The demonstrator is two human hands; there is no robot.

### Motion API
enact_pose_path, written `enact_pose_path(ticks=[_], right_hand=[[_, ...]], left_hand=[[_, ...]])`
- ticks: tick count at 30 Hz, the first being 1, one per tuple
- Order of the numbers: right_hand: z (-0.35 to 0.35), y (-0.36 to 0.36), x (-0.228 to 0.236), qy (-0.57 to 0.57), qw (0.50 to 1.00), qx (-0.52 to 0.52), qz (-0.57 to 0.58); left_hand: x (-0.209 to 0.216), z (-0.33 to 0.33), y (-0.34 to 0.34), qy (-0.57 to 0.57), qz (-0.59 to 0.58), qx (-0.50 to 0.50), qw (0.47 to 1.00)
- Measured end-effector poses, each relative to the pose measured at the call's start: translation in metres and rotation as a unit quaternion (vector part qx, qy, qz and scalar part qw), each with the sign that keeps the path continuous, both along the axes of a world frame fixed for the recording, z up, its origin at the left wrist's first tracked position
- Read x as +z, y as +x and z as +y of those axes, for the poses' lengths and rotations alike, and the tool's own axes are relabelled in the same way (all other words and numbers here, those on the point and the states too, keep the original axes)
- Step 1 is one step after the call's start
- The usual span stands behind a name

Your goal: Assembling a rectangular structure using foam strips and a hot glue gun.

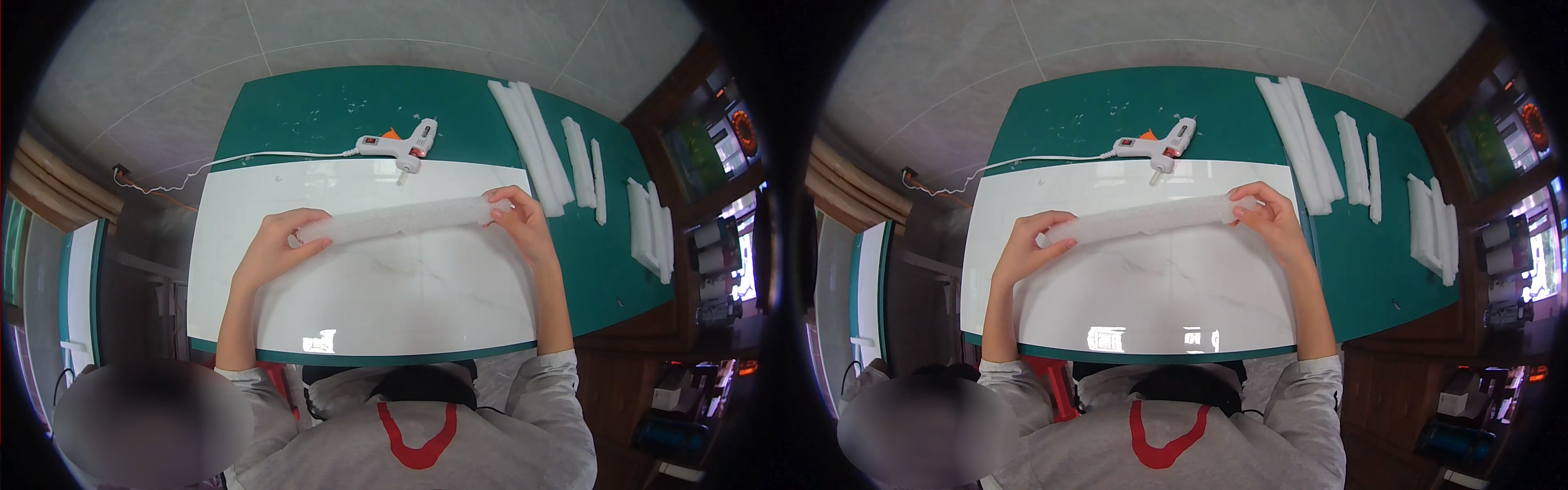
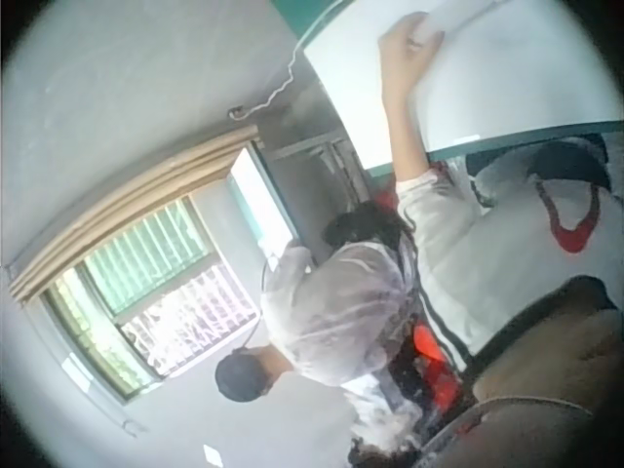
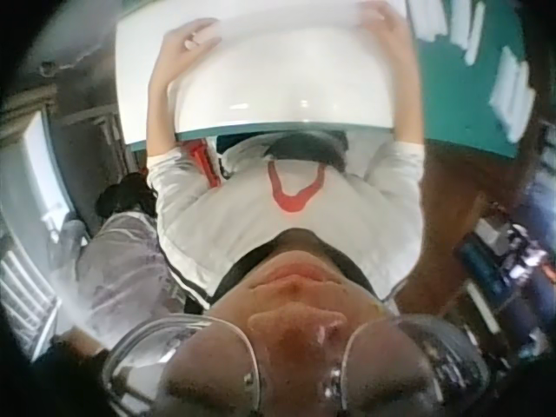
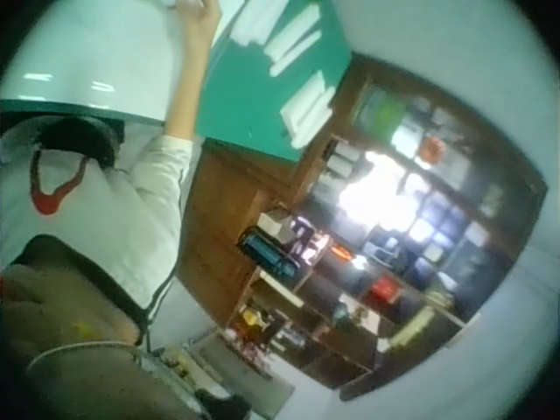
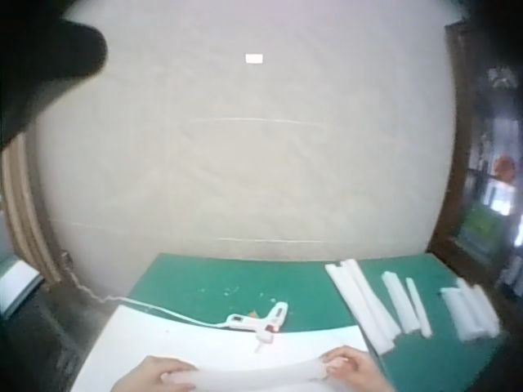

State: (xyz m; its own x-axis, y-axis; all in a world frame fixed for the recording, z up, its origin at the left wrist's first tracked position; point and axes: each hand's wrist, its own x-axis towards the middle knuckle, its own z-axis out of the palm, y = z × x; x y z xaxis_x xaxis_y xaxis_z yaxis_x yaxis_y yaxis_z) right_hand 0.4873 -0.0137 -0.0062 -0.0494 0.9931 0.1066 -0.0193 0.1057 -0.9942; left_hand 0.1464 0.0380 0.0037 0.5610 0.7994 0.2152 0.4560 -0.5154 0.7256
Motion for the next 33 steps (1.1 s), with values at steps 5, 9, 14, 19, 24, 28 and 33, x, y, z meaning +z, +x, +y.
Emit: enact_pose_path(ticks=[5, 9, 14, 19, 24, 28, 33], right_hand=[[0.0001, -0.0012, 0.0016, 0.006, 1.000, 0.012, -0.012], [0.0000, -0.0015, 0.0015, 0.017, 0.999, 0.016, -0.044], [0.0012, 0.0020, -0.0021, 0.039, 0.997, 0.034, -0.062], [0.0013, 0.0013, -0.0008, 0.040, 0.997, 0.042, -0.058], [0.0004, 0.0015, 0.0011, 0.035, 0.995, 0.012, -0.096], [0.0008, 0.0024, 0.0013, 0.039, 0.994, 0.007, -0.100], [0.0008, 0.0021, -0.0013, 0.039, 0.998, -0.035, -0.044]], left_hand=[[0.0001, -0.0006, -0.0004, 0.000, 0.006, 0.005, 1.000], [0.0007, -0.0010, 0.0005, 0.002, 0.005, 0.000, 1.000], [-0.0004, -0.0006, 0.0017, 0.009, 0.011, -0.003, 1.000], [-0.0017, 0.0000, 0.0011, 0.010, 0.009, -0.016, 1.000], [0.0011, -0.0009, 0.0031, 0.006, 0.010, -0.024, 1.000], [0.0006, -0.0019, 0.0039, 0.010, 0.000, -0.023, 1.000], [-0.0036, -0.0004, 0.0018, 0.014, -0.003, -0.018, 1.000]])
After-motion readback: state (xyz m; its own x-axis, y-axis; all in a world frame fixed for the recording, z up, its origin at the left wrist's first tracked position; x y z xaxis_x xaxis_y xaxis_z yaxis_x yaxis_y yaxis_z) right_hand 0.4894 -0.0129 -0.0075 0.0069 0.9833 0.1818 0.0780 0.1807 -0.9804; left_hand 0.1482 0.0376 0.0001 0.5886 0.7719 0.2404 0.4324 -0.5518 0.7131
